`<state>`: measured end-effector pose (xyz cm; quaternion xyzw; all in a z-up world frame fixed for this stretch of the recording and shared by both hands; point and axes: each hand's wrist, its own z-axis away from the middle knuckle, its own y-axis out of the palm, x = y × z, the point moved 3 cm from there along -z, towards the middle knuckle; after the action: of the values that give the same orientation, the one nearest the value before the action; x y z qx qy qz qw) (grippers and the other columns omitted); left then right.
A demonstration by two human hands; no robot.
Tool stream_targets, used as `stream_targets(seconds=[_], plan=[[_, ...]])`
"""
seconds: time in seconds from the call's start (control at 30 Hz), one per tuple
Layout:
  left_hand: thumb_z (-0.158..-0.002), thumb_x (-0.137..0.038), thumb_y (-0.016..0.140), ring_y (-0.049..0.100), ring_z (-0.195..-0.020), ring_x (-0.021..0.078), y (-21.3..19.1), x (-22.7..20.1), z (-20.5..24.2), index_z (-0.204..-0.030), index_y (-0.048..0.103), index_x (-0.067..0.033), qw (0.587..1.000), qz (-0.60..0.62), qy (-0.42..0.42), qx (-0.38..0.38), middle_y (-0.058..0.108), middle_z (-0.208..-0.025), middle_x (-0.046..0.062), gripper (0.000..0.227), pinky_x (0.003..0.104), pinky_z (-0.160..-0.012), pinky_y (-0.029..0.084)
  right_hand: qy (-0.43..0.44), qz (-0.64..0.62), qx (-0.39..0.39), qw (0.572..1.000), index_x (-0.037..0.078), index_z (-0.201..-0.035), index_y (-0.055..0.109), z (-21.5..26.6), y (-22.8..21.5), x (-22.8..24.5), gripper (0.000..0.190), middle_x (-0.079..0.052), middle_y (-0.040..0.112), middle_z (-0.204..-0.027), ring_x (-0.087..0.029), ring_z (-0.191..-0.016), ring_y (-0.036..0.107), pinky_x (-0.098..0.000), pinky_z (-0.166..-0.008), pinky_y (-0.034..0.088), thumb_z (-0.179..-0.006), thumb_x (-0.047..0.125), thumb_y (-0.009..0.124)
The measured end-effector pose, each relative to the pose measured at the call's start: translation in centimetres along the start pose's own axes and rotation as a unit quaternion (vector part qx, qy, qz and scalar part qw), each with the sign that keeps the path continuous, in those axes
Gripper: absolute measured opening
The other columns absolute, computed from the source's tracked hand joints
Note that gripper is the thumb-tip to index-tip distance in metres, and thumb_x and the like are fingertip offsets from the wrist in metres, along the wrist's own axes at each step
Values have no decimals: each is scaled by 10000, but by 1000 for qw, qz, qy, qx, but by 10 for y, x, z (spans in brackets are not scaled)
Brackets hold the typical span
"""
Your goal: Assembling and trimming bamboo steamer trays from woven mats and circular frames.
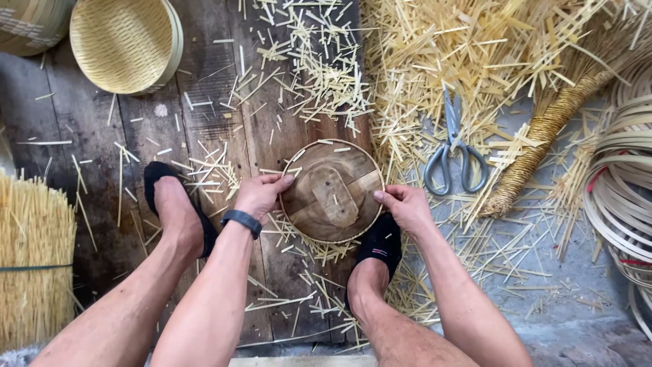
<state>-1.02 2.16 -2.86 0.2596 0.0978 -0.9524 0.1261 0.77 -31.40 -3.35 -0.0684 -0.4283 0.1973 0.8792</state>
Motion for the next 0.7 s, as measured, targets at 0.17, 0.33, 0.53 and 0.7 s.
stream_targets(seconds=[0.17,0.33,0.53,0.7], plan=[[-744,-302,903,736,-833,175,12,-21,20,-1067,843,-66,965,-197,64,-158,830,-1024,127,405,317,-839,570,73,21,-32,997,-4,-1004,794,8,-3,13,290,-59,742,-777,-119,-674,622,-274,-613,498,-834,226,847],[-839,-265,809,743,-944,219,6,-20,35,-1174,760,-23,996,-11,1,-87,789,-1132,133,416,367,-881,598,64,-162,10,985,-14,-1032,745,27,-4,48,253,-57,738,-857,-133,-724,653,-307,-626,545,-883,190,760],[-989,-182,567,742,-1039,259,43,42,68,-1308,560,4,953,273,-100,82,718,-1224,161,368,413,-870,624,137,-224,94,960,-69,-942,661,30,34,25,187,-152,715,-841,-224,-684,761,-341,-592,650,-939,118,649],[-1016,-190,545,715,-987,279,43,86,59,-1244,601,24,974,212,-65,33,709,-1229,197,317,393,-817,625,127,-126,9,984,-85,-893,667,36,46,-6,200,-186,694,-742,-223,-576,687,-336,-499,588,-974,93,629]])
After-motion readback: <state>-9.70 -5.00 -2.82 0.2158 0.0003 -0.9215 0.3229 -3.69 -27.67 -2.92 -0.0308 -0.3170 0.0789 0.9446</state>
